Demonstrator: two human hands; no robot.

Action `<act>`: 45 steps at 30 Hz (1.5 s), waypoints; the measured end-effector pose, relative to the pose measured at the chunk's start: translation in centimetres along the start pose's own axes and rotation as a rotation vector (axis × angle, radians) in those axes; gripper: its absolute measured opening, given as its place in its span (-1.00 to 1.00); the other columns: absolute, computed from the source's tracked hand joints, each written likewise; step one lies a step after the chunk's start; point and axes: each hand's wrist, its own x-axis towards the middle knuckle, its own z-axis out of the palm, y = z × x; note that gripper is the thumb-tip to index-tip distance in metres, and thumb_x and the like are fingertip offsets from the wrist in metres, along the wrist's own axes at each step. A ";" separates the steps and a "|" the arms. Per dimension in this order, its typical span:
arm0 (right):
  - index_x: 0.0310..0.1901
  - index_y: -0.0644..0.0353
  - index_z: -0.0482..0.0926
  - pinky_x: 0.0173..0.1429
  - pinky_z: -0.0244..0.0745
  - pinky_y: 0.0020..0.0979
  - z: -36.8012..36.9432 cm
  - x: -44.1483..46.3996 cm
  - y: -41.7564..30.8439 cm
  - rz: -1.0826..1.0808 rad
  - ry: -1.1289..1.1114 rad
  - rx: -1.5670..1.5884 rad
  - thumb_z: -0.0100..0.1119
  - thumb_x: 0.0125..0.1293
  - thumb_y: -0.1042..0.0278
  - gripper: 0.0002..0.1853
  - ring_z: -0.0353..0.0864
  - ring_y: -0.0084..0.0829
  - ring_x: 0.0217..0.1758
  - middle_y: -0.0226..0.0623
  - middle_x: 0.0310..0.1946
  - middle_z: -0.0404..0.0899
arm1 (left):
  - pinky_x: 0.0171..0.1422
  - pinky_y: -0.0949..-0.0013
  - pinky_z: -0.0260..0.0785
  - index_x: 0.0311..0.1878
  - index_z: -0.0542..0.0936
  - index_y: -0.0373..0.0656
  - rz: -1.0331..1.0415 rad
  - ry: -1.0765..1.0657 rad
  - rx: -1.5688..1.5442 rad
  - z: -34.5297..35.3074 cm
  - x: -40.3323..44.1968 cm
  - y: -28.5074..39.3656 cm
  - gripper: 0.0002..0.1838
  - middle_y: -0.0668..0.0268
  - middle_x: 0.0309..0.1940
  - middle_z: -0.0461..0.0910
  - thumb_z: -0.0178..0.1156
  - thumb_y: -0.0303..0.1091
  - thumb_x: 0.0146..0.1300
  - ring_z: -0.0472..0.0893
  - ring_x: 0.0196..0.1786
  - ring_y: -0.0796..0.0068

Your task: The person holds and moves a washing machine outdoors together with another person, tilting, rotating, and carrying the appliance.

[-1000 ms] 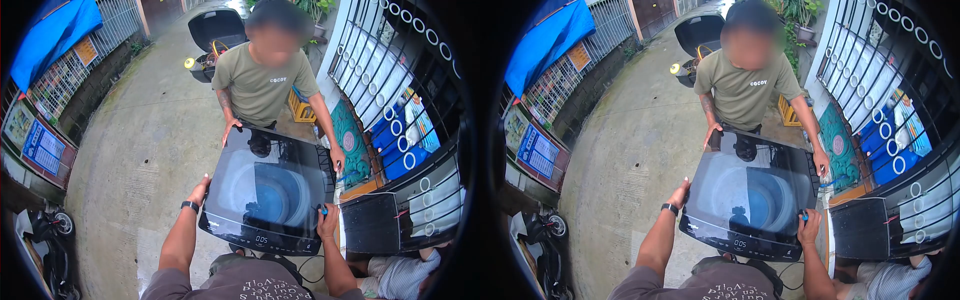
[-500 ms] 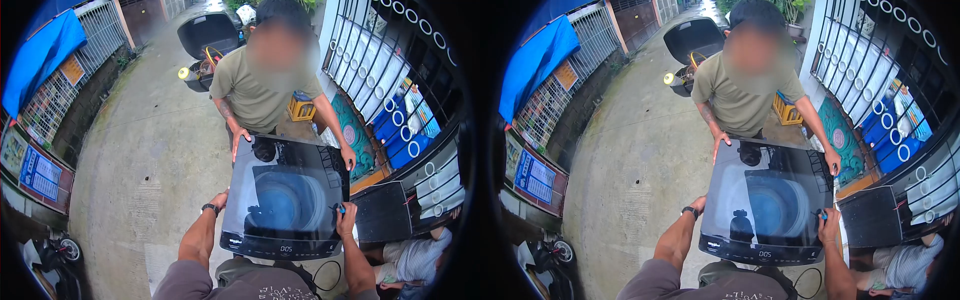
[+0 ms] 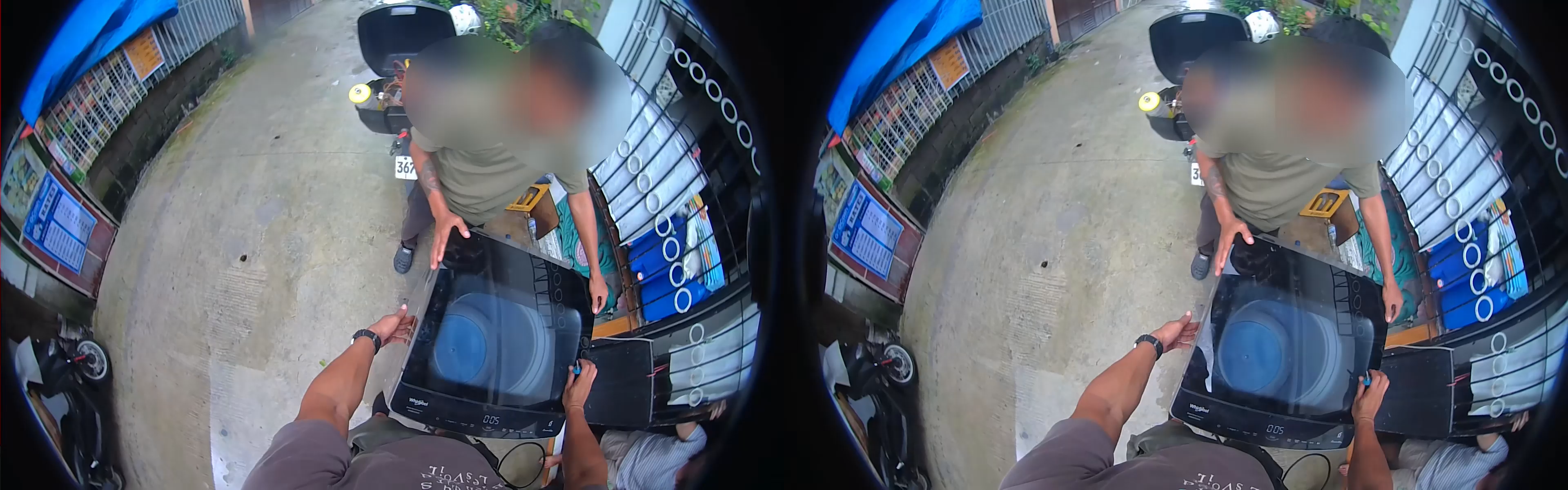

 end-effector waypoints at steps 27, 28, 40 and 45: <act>0.17 0.28 0.45 0.37 0.31 -0.05 -0.6 0.6 -1.1 0.061 -0.042 -0.034 0.22 0.40 0.44 -0.65 0.39 0.07 0.23 0.01 0.12 0.42 | 0.67 0.11 0.01 0.55 0.32 -0.27 0.340 0.071 0.000 2.5 -1.1 -5.6 -0.14 0.11 0.56 0.30 -0.19 0.34 0.56 0.26 0.60 0.23; 0.15 0.27 0.47 0.36 0.31 -0.04 -0.9 0.7 -1.3 0.068 -0.042 -0.022 0.24 0.39 0.44 -0.66 0.40 0.07 0.23 0.01 0.11 0.43 | 0.67 0.11 0.01 0.55 0.32 -0.27 0.341 0.057 0.014 2.5 -1.1 -7.0 -0.14 0.11 0.56 0.30 -0.19 0.34 0.56 0.26 0.60 0.23; 0.08 0.23 0.49 0.32 0.28 -0.02 -0.2 0.5 2.0 0.002 0.121 0.356 0.30 0.32 0.44 -0.67 0.42 0.04 0.19 -0.03 0.04 0.50 | 0.29 0.01 0.45 0.32 0.52 -0.21 0.542 0.870 0.577 14.4 -13.1 -5.1 -0.45 -0.22 0.08 0.65 -0.01 0.05 0.55 0.63 0.19 -0.21; 0.08 0.24 0.50 0.32 0.31 -0.03 -0.3 0.0 2.9 0.066 0.149 0.511 0.31 0.32 0.41 -0.66 0.44 0.05 0.18 -0.03 0.05 0.52 | 0.18 -0.07 0.49 0.17 0.63 -0.24 0.505 1.138 0.751 16.3 -12.6 -4.9 -0.39 -0.22 -0.08 0.70 0.01 0.17 0.51 0.66 0.08 -0.26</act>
